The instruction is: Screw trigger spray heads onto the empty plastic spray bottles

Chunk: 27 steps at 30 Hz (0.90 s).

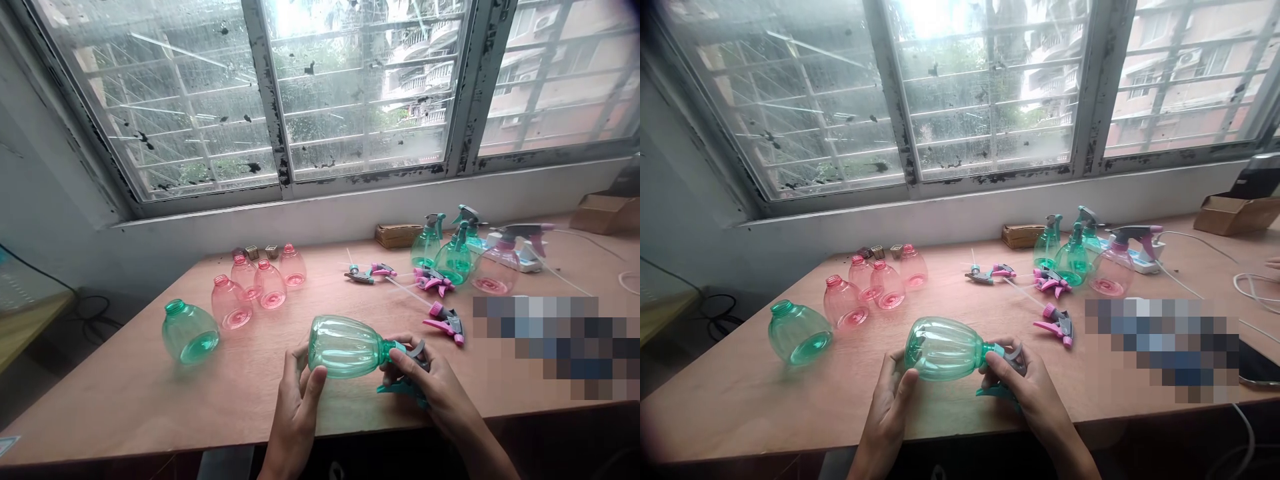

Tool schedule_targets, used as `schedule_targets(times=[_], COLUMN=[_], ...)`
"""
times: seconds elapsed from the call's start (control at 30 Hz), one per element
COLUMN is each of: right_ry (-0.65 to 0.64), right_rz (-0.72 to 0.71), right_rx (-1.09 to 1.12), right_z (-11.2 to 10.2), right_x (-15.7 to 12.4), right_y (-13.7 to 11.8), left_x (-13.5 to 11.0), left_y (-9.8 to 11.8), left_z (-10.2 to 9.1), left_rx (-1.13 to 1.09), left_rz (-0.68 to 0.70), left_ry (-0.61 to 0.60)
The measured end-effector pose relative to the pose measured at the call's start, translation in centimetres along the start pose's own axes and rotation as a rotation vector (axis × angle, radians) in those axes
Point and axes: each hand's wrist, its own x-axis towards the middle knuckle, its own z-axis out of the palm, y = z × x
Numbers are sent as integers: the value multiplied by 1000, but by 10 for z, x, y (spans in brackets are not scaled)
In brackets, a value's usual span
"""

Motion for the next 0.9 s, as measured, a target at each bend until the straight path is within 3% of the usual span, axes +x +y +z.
schedule_targets(times=[0.17,0.33,0.53,0.67,0.8,0.9], right_ry=[-49,22,-23,-47,-60,-27], right_rz=[13,22,42,39,29,30], right_rx=[-94,-28,-39,-84,-123,-126], right_z=[0,0,-2,-1,1,2], right_x=[1,2,2,-1,-3,-2], right_y=[-1,-1,-2,-3,-6,-6], left_x=[4,7,5,3,3,5], left_y=[1,-5,-17,-17,-13,-13], left_z=[-1,-6,-11,-14,-10,-7], left_rx=[43,119,155,138,9,43], left_rz=[15,90,122,80,10,24], left_ry=[-39,-98,-65,-133,-83,-83])
